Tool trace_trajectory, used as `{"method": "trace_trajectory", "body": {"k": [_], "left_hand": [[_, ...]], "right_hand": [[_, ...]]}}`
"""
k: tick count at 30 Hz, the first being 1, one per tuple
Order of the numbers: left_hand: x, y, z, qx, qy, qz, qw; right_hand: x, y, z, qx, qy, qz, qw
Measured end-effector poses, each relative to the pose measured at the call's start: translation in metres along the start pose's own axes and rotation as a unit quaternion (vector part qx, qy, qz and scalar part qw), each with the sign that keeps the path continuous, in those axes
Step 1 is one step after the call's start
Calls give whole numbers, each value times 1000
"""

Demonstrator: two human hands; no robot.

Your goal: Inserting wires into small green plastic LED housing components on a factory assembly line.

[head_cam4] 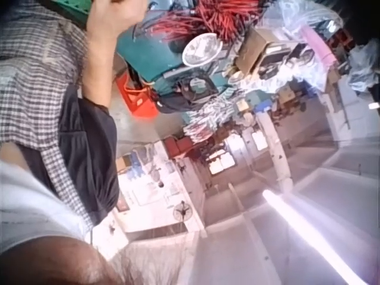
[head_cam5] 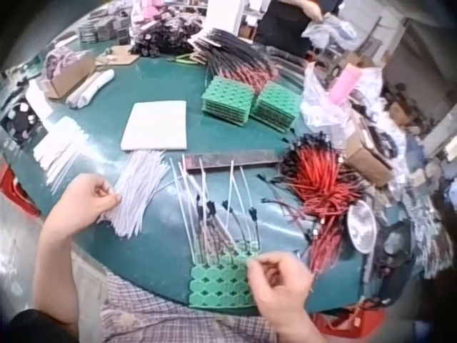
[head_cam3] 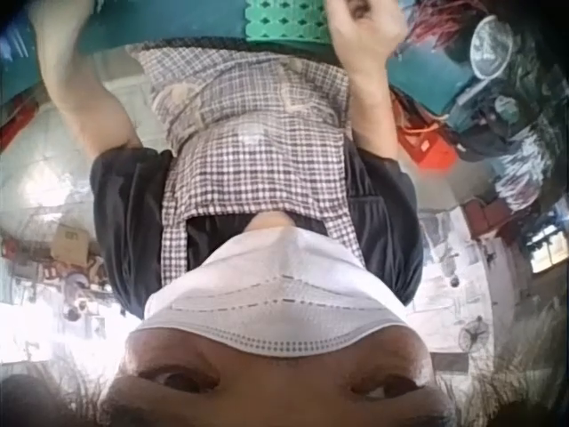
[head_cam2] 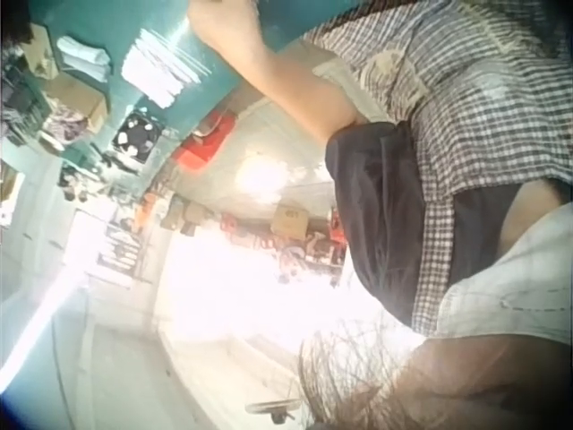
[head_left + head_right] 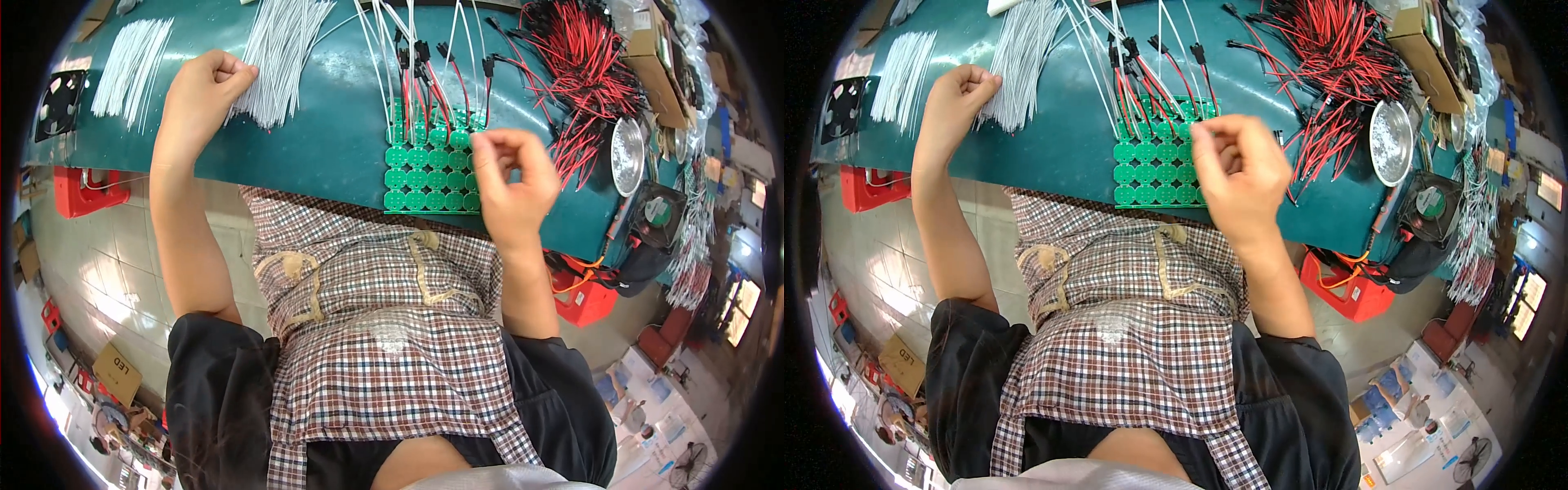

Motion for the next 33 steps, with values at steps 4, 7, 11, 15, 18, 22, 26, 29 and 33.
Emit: {"method": "trace_trajectory", "body": {"k": [4,7,11,15,18,22,26,29,33], "left_hand": [[-9,9,0,38,-43,-23,998],[-10,26,12,72,-3,-45,996],[15,29,33,84,66,87,990],[40,24,60,97,32,176,979],[51,5,79,78,22,241,967],[61,-36,97,26,-9,209,977],[76,-49,106,16,-74,98,992],[83,-55,109,12,-54,183,982],[110,-75,114,-39,-55,247,967]], "right_hand": [[8,32,-46,85,101,171,976],[22,29,-75,83,162,281,942],[39,22,-86,39,204,395,895],[33,25,-84,42,150,382,911],[46,41,-77,66,-37,180,981],[40,47,-59,64,-118,-56,989],[52,47,-32,31,-142,-108,983],[62,43,-20,16,-164,-98,981],[49,43,-15,20,-98,-106,989]]}}
Point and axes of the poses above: each hand's wrist, its own z-axis away from the middle knuckle, its own y-axis out of the back of the hand, x = y × z, the point moved 7 cm from there along -z, towards the middle knuckle, and after that the axes turned 5 degrees about x, right-handed, at the moved point
